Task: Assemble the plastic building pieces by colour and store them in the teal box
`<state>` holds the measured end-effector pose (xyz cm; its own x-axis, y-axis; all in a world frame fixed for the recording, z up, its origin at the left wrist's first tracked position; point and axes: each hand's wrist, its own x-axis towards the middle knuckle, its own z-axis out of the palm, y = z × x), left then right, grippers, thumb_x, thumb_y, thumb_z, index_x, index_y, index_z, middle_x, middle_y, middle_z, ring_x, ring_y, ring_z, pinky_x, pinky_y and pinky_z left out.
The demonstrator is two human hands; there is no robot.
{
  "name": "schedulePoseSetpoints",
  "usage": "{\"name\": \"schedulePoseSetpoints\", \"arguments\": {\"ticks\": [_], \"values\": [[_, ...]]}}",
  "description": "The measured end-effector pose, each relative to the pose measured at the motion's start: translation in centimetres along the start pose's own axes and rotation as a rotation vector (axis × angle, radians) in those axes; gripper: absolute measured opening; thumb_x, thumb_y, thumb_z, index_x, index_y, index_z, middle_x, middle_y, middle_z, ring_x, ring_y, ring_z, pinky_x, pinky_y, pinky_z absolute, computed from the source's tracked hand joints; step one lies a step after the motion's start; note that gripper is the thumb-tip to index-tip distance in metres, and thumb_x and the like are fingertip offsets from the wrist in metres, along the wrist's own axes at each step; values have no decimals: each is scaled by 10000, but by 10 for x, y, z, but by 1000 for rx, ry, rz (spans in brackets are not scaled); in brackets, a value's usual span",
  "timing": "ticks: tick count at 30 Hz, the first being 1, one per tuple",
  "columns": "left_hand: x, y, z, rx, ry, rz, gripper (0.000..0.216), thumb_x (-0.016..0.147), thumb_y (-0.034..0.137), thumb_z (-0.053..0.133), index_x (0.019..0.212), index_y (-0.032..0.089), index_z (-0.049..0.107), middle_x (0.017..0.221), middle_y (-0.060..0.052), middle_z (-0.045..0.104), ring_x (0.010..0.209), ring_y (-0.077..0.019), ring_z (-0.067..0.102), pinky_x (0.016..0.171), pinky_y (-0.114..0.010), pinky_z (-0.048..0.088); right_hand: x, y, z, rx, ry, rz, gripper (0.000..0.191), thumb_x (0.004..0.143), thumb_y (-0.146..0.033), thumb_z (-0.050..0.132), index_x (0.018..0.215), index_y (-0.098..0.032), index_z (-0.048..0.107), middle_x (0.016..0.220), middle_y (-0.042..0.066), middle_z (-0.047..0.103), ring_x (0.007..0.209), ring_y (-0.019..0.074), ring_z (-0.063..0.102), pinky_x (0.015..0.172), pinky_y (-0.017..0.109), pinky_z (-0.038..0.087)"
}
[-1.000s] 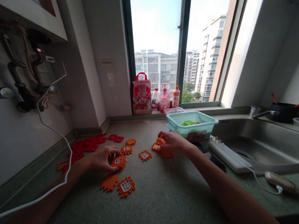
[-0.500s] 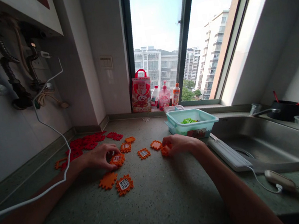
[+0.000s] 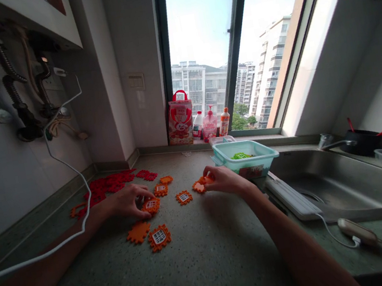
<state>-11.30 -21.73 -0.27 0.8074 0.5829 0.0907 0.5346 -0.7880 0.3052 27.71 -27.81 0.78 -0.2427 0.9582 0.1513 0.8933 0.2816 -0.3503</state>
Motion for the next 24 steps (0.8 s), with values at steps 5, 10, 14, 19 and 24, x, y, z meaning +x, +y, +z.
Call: {"name": "schedulePoseSetpoints", "arguments": {"ticks": [5, 10, 14, 19, 24], "values": [[0, -2, 1, 2, -5, -12, 536, 717, 575, 838, 1138, 244, 812, 939, -19, 714, 793, -168, 621, 680, -249, 422, 12, -10, 32, -157, 172, -18, 341, 862, -461, 693, 1084, -203, 663, 979, 76, 739, 848, 224, 666, 749, 297, 434], [0, -5, 3, -4, 2, -11, 566, 708, 603, 838, 1157, 259, 810, 943, -21, 715, 797, -173, 626, 681, -254, 419, 14, -15, 43, -211, 137, -7, 326, 912, -494, 649, 1065, -208, 680, 951, 87, 746, 857, 233, 685, 738, 288, 425], [-1, -7, 3, -10, 7, -14, 569, 705, 627, 829, 1154, 278, 810, 941, -21, 713, 795, -176, 620, 674, -257, 411, 15, -17, 45, -238, 146, 28, 346, 896, -509, 666, 1078, -214, 674, 938, 82, 745, 837, 230, 688, 731, 282, 420], [0, -6, 2, -23, 6, -11, 570, 697, 631, 823, 1141, 273, 814, 936, -24, 709, 790, -180, 614, 676, -264, 414, 13, -21, 41, -244, 195, 129, 313, 895, -484, 655, 1063, -221, 670, 939, 77, 757, 826, 232, 693, 716, 285, 412], [1, -4, 1, -2, 8, -18, 566, 696, 643, 813, 1112, 259, 825, 880, -28, 696, 772, -187, 603, 675, -277, 412, 12, -27, 43, -314, 148, 205, 378, 910, -520, 631, 1089, -190, 668, 979, 124, 768, 869, 273, 715, 712, 302, 417]]}}
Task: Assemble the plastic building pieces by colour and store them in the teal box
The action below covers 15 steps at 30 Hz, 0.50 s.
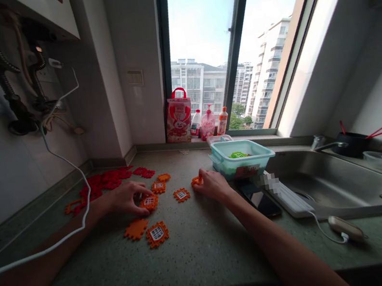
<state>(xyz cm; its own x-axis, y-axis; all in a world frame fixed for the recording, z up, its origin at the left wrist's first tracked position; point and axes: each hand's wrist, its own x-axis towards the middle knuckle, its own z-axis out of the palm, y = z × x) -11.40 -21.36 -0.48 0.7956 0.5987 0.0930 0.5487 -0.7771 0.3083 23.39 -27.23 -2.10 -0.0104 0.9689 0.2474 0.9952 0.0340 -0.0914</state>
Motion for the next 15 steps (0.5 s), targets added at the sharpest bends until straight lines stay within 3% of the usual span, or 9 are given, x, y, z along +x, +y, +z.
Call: {"name": "schedulePoseSetpoints", "arguments": {"ticks": [3, 6, 15], "values": [[1, 0, 0, 14, -18, -6, 589, 704, 656, 807, 1135, 254, 817, 922, -33, 708, 794, -191, 613, 686, -280, 412, 0, -4, 4, -9, -3, 20, 456, 911, -593, 625, 1103, -180, 654, 1023, 140, 767, 889, 281, 724, 716, 301, 423], [1, 0, 0, 17, -11, 2, 604, 713, 673, 794, 1153, 259, 811, 949, -33, 712, 817, -194, 625, 692, -280, 414, 0, -7, 7, 2, -6, 4, 417, 902, -541, 659, 1122, -186, 642, 1021, 129, 771, 897, 271, 729, 717, 290, 421], [1, 10, 9, 25, 56, 64, 492, 791, 603, 753, 1133, 252, 799, 977, -33, 708, 819, -188, 643, 717, -278, 436, -1, -3, 3, 150, 22, -187, 326, 862, -446, 716, 1091, -224, 648, 931, 57, 759, 812, 218, 687, 716, 280, 418]]}}
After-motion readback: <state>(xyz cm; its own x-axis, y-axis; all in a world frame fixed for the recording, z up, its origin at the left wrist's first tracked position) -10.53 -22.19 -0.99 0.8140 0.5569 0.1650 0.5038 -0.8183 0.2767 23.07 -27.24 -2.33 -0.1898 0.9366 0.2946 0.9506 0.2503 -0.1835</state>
